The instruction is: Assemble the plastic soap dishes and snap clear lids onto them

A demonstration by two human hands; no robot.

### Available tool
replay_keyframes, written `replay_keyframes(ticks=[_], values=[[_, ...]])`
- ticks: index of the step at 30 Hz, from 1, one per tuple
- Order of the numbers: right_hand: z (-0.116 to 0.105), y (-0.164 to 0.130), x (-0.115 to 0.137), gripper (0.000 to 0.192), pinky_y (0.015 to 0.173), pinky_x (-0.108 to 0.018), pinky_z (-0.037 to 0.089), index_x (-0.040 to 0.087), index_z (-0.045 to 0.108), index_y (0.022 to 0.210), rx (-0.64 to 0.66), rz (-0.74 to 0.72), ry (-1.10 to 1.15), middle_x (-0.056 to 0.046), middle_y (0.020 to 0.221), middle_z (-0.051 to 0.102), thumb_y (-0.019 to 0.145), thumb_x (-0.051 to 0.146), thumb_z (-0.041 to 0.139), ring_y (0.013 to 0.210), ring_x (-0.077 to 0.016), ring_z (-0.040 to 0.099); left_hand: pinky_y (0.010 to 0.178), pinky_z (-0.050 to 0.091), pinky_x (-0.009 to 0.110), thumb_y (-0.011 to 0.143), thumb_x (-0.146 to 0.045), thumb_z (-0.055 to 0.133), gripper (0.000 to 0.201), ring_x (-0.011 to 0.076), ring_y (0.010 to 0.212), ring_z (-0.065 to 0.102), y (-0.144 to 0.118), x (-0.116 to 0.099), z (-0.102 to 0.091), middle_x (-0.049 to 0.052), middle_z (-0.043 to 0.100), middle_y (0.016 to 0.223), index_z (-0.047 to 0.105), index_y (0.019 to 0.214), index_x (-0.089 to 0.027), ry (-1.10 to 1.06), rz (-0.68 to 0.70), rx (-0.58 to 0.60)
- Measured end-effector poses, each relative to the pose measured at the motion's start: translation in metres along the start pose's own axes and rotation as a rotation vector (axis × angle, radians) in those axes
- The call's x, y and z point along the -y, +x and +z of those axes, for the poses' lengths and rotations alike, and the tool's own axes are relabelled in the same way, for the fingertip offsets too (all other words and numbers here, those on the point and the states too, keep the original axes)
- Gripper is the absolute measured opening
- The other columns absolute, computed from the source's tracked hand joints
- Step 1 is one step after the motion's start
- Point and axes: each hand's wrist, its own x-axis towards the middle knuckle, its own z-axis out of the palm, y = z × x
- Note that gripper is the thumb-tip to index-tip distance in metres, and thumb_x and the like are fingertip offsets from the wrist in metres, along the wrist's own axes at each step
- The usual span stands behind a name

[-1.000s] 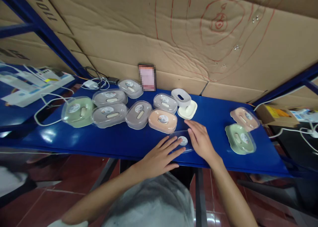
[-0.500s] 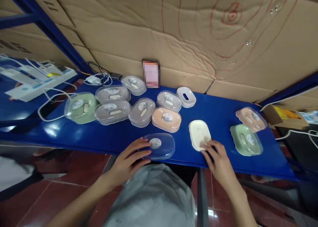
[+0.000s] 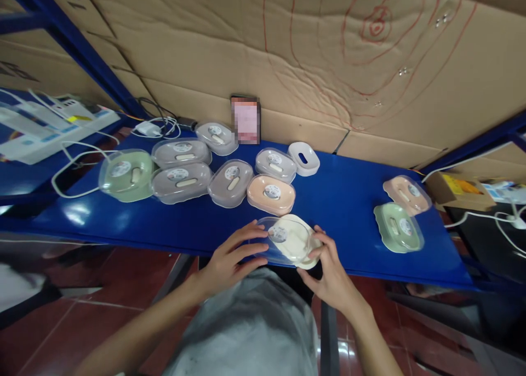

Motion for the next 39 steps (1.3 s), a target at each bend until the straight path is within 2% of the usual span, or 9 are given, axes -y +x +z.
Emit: replay_keyframes(ticks=[5, 8, 11, 14, 18, 23, 27, 34, 39], values=[[-0.008, -0.007, -0.008, 0.075, 0.125, -0.068, 0.043, 0.029, 0.036, 0.155, -0.084, 0.106, -0.028, -0.02, 0.163, 0.037, 0.095, 0.038, 0.079, 0.161, -0.0385, 0.035, 0.126, 0.051, 0.056, 0.102, -0.023, 0.072, 0.024, 0.0247, 0.131, 0.069, 0.008, -0.002, 0.002, 0.009, 0.071, 0.132, 0.068, 0.125, -0.02, -0.011, -0.014, 0.008], [-0.009, -0.01, -0.007, 0.076, 0.126, -0.065, 0.043, 0.03, 0.029, 0.163, -0.058, 0.117, 0.014, -0.019, 0.173, 0.027, 0.099, 0.035, 0.072, 0.165, -0.0377, 0.028, 0.127, 0.049, 0.054, 0.103, -0.024, 0.071, 0.02, 0.0238, 0.131, 0.069, 0.016, -0.002, 0.01, 0.01, 0.07, 0.131, 0.068, 0.122, -0.02, 0.018, -0.006, 0.067], [-0.008, -0.007, -0.004, 0.081, 0.124, -0.06, 0.046, 0.033, 0.027, 0.167, 0.013, 0.104, 0.018, -0.017, 0.181, 0.01, 0.1, 0.036, 0.072, 0.164, -0.0382, 0.031, 0.127, 0.048, 0.051, 0.106, -0.028, 0.066, 0.017, 0.0235, 0.132, 0.066, 0.023, 0.0, 0.018, 0.01, 0.069, 0.13, 0.067, 0.12, -0.019, 0.086, 0.038, 0.189], [-0.009, -0.001, -0.003, 0.077, 0.124, -0.057, 0.046, 0.037, 0.032, 0.169, 0.077, 0.051, -0.027, -0.011, 0.183, 0.003, 0.102, 0.04, 0.071, 0.163, -0.0381, 0.032, 0.126, 0.049, 0.05, 0.106, -0.03, 0.066, 0.027, 0.0262, 0.14, 0.061, 0.029, 0.002, 0.022, 0.012, 0.067, 0.136, 0.065, 0.132, -0.02, 0.17, 0.035, 0.335], [-0.008, 0.005, -0.006, 0.073, 0.125, -0.054, 0.045, 0.036, 0.031, 0.171, 0.055, -0.043, -0.141, -0.01, 0.182, 0.015, 0.106, 0.038, 0.065, 0.164, -0.0341, 0.029, 0.127, 0.045, 0.054, 0.102, -0.029, 0.072, 0.051, 0.0331, 0.157, 0.044, 0.034, 0.002, 0.022, 0.016, 0.053, 0.16, 0.055, 0.15, -0.022, 0.259, 0.024, 0.459], [0.002, 0.001, -0.01, 0.085, 0.122, -0.05, 0.052, 0.032, 0.025, 0.173, -0.076, -0.179, -0.367, -0.012, 0.177, 0.032, 0.102, 0.034, 0.072, 0.158, -0.0331, 0.043, 0.132, 0.039, 0.053, 0.106, -0.024, 0.064, 0.046, 0.0294, 0.163, 0.037, 0.034, 0.001, 0.023, 0.013, 0.05, 0.166, 0.055, 0.151, -0.024, 0.283, -0.005, 0.489], [0.01, -0.005, -0.01, 0.088, 0.119, -0.048, 0.055, 0.031, 0.028, 0.173, -0.155, -0.208, -0.463, -0.012, 0.176, 0.033, 0.099, 0.032, 0.076, 0.153, -0.0348, 0.051, 0.134, 0.035, 0.05, 0.108, -0.024, 0.061, 0.045, 0.0275, 0.165, 0.032, 0.033, 0.002, 0.023, 0.012, 0.048, 0.168, 0.054, 0.152, -0.024, 0.265, 0.004, 0.504], [0.012, -0.007, -0.007, 0.081, 0.119, -0.049, 0.055, 0.038, 0.03, 0.171, -0.167, -0.116, -0.337, -0.007, 0.176, 0.034, 0.101, 0.029, 0.071, 0.153, -0.0342, 0.05, 0.135, 0.034, 0.049, 0.105, -0.026, 0.067, 0.051, 0.0278, 0.166, 0.03, 0.037, 0.005, 0.021, 0.015, 0.043, 0.171, 0.052, 0.154, -0.021, 0.253, 0.019, 0.508], [-0.005, -0.002, -0.007, 0.064, 0.123, -0.049, 0.05, 0.036, 0.042, 0.167, -0.137, -0.025, -0.133, -0.007, 0.171, 0.044, 0.106, 0.033, 0.062, 0.155, -0.0307, 0.049, 0.131, 0.039, 0.058, 0.1, -0.029, 0.075, 0.071, 0.0376, 0.167, 0.024, 0.03, 0.003, 0.024, 0.023, 0.027, 0.176, 0.042, 0.162, -0.022, 0.311, -0.031, 0.413]])
